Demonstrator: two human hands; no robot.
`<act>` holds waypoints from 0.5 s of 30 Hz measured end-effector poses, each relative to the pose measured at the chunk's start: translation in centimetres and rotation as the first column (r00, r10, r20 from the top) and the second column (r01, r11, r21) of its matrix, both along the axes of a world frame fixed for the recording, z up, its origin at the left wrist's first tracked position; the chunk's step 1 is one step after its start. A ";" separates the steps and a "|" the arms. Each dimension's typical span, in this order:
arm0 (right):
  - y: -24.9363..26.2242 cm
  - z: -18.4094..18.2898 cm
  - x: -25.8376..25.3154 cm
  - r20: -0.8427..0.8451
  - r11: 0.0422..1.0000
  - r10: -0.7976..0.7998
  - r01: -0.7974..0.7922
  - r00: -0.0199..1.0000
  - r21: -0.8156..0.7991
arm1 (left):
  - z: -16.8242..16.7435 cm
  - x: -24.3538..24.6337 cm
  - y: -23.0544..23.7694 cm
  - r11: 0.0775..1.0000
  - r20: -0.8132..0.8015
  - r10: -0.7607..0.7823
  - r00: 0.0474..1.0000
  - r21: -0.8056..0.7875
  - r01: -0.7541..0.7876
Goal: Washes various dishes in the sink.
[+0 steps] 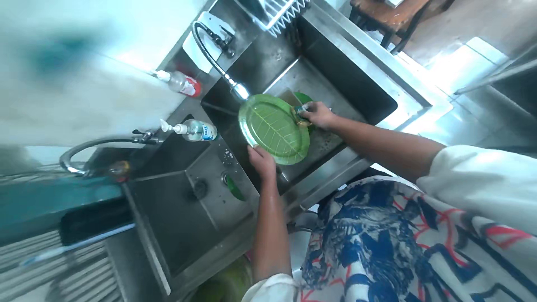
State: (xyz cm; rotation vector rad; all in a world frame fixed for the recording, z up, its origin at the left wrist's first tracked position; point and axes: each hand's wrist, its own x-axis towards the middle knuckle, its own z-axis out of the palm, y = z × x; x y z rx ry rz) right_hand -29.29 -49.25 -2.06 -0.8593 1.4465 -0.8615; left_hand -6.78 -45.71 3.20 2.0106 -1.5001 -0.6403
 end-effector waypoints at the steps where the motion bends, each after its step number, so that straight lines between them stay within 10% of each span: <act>1: -0.3 0.2 -0.5 -0.073 1.000 -0.025 0.025 0.997 0.003 | 0.3 0.0 0.3 0.999 0.031 -0.027 0.999 0.030 0.026; 4: -0.2 2.3 -2.1 -0.170 0.981 -0.121 0.144 0.978 0.132 | 0.5 -0.1 1.1 0.984 0.172 -0.174 0.970 0.080 0.162; 11: 2.1 8.5 1.3 0.518 0.885 -0.400 0.171 0.756 0.433 | 0.0 -2.0 1.5 0.775 0.531 -0.519 0.670 -0.039 0.631; 15: 2.8 9.7 1.5 0.508 0.907 -0.358 0.162 0.784 0.388 | 1.1 -2.2 1.2 0.609 0.619 -0.621 0.480 -0.004 0.793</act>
